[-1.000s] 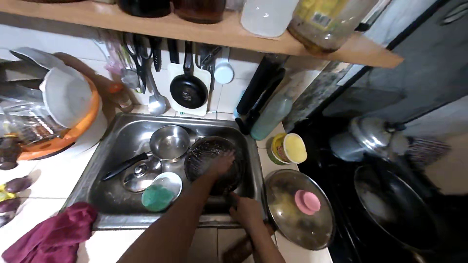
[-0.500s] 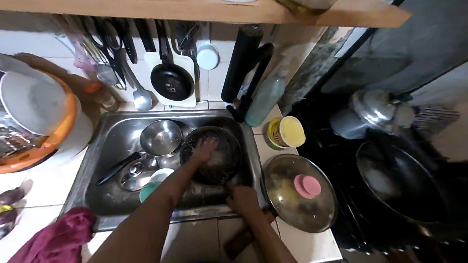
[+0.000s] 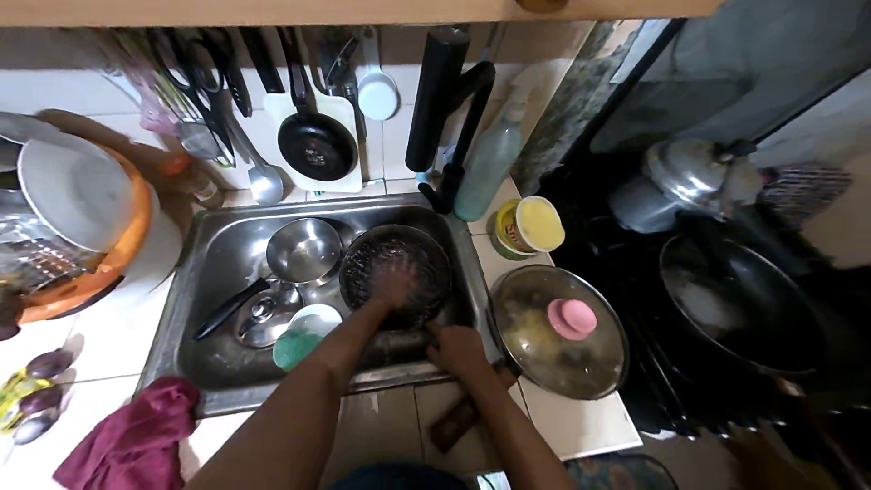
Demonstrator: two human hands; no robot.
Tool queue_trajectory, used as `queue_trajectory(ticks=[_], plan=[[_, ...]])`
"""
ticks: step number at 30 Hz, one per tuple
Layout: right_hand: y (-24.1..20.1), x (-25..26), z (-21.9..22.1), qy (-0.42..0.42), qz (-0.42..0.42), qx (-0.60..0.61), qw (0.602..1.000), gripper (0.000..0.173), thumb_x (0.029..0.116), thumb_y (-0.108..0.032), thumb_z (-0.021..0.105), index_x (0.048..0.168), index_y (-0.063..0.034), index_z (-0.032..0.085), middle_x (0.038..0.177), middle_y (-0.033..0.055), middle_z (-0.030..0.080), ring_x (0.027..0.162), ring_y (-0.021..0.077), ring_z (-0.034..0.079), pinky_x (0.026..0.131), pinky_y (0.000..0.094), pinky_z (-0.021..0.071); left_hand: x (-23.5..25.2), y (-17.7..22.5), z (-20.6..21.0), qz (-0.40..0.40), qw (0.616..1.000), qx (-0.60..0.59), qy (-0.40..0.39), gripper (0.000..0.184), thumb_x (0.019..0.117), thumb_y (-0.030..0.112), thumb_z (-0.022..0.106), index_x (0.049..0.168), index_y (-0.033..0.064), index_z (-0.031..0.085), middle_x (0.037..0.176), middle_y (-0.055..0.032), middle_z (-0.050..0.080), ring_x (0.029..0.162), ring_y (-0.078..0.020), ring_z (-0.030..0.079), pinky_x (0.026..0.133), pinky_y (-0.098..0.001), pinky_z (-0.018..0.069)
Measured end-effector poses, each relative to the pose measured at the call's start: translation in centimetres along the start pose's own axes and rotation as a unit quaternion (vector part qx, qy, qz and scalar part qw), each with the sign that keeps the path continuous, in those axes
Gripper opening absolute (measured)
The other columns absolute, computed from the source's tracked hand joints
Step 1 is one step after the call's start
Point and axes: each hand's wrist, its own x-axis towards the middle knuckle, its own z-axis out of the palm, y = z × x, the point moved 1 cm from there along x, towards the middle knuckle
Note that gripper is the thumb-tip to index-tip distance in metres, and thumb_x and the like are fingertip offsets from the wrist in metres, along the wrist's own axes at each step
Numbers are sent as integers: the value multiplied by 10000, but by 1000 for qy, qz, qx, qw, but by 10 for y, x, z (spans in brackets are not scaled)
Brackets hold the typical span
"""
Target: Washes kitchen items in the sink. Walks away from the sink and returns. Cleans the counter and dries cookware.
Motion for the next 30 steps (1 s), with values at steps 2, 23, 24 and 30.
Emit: queue_trajectory(ticks=[2, 23, 24, 30], plan=[[-1, 0, -1, -6, 6, -3, 1000, 516, 1028, -331, 543, 1525, -201, 500, 1285, 230, 666, 1200, 429, 629, 981, 629, 465, -25, 33, 3, 63, 992, -70, -85, 557, 1116, 198, 377, 1627, 33, 228, 1710, -214, 81, 1586, -404, 31, 1268, -562, 67], [5, 0, 6, 49, -26, -3, 998, 477, 1021, -326, 544, 1462, -143, 568, 1281, 228, 671, 1210, 425, 626, 996, 627, 452, -87, 10, -26, -32, 989, -18, -143, 452, 1029, 73, 552, 1478, 41, 526, 1469, -244, 542, 1379, -434, 498, 1151, -606, 368], [5, -1, 4, 46, -25, -3, 999, 479, 1021, -324, 545, 1462, -138, 566, 1282, 230, 670, 1212, 424, 626, 997, 625, 452, -89, -7, -36, -77, 987, 12, -142, 424, 1029, 88, 557, 1448, 19, 546, 1441, -261, 554, 1356, -452, 509, 1120, -627, 389], [2, -2, 1, 33, -10, 2, 999, 501, 1025, -346, 550, 1492, -167, 537, 1297, 217, 666, 1221, 408, 623, 1008, 617, 453, -77, 21, -36, -122, 983, 28, -136, 391, 1026, 94, 552, 1383, -65, 555, 1440, -281, 537, 1356, -449, 508, 1123, -600, 407]])
